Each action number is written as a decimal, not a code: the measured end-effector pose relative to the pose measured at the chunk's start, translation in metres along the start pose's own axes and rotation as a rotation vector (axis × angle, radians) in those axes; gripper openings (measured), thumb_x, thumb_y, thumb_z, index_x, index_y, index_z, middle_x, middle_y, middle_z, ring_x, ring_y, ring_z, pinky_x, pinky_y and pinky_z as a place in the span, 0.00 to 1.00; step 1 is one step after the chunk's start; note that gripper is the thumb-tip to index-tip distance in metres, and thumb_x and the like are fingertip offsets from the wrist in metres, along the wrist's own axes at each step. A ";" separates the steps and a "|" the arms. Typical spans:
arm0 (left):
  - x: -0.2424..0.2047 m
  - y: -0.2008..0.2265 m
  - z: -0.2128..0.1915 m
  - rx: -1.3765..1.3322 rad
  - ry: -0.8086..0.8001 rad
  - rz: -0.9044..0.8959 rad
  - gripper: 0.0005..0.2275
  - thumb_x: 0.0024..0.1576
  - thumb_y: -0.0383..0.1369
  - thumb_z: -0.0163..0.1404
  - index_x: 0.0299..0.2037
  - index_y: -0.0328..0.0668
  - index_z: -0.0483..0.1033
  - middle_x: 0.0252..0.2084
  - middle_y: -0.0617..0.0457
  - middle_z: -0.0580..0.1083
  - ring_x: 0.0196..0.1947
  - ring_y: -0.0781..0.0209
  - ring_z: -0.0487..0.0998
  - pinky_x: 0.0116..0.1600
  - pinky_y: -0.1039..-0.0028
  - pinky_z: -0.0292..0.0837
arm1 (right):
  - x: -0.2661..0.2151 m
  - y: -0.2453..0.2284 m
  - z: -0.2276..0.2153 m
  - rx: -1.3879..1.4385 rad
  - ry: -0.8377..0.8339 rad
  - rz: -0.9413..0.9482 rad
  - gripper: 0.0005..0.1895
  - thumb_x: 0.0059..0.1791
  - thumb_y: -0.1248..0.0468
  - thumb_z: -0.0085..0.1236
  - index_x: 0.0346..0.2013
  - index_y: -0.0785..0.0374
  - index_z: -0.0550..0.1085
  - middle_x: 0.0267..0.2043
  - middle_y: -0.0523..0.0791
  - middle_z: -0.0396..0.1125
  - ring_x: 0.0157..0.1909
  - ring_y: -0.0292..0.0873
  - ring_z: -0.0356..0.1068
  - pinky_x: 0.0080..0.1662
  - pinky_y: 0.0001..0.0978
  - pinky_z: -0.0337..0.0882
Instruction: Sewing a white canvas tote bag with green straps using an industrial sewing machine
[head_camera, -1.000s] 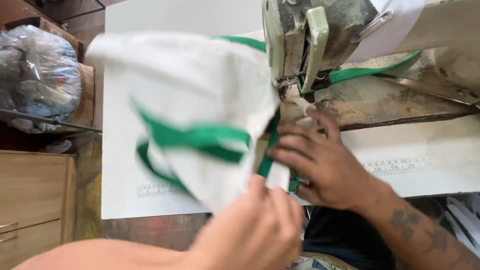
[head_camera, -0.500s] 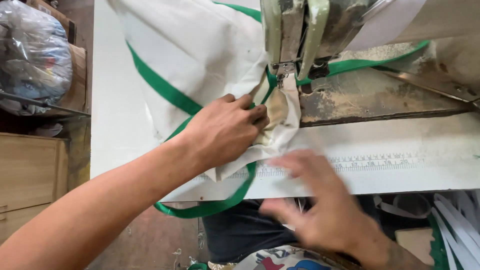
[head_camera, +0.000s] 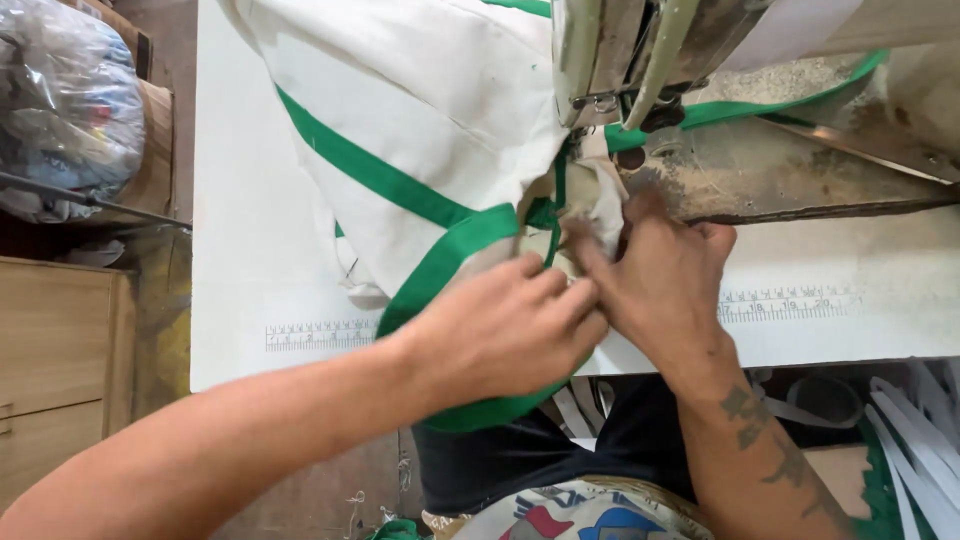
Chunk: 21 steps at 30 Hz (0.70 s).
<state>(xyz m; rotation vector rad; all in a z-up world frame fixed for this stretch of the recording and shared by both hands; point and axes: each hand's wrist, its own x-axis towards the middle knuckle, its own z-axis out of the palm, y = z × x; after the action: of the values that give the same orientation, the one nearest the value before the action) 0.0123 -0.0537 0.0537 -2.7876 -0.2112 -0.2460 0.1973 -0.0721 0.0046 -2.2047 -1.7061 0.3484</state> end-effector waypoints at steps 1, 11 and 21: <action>0.005 -0.011 -0.001 -0.184 -0.121 -0.034 0.11 0.66 0.40 0.53 0.51 0.45 0.81 0.46 0.50 0.81 0.45 0.53 0.78 0.52 0.61 0.75 | 0.001 0.005 -0.003 0.040 -0.053 0.000 0.31 0.58 0.34 0.48 0.43 0.61 0.71 0.28 0.52 0.77 0.36 0.66 0.77 0.55 0.58 0.60; 0.009 -0.028 0.057 -0.060 -0.179 -0.185 0.08 0.62 0.31 0.52 0.40 0.47 0.86 0.43 0.48 0.76 0.44 0.53 0.76 0.36 0.65 0.77 | -0.011 0.008 -0.019 0.331 -0.067 0.157 0.13 0.53 0.60 0.58 0.50 0.61 0.72 0.16 0.40 0.68 0.24 0.52 0.71 0.42 0.46 0.70; -0.008 -0.033 0.055 -0.217 0.131 -0.150 0.16 0.63 0.23 0.42 0.50 0.25 0.84 0.48 0.32 0.84 0.56 0.40 0.83 0.63 0.60 0.77 | -0.022 0.022 0.035 0.027 0.213 -0.320 0.15 0.48 0.66 0.59 0.51 0.59 0.75 0.17 0.45 0.73 0.30 0.50 0.81 0.57 0.47 0.76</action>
<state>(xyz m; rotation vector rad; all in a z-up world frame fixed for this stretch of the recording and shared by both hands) 0.0070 -0.0050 0.0115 -2.9571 -0.3835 -0.5154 0.1979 -0.0943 -0.0368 -1.8328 -1.8779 0.0534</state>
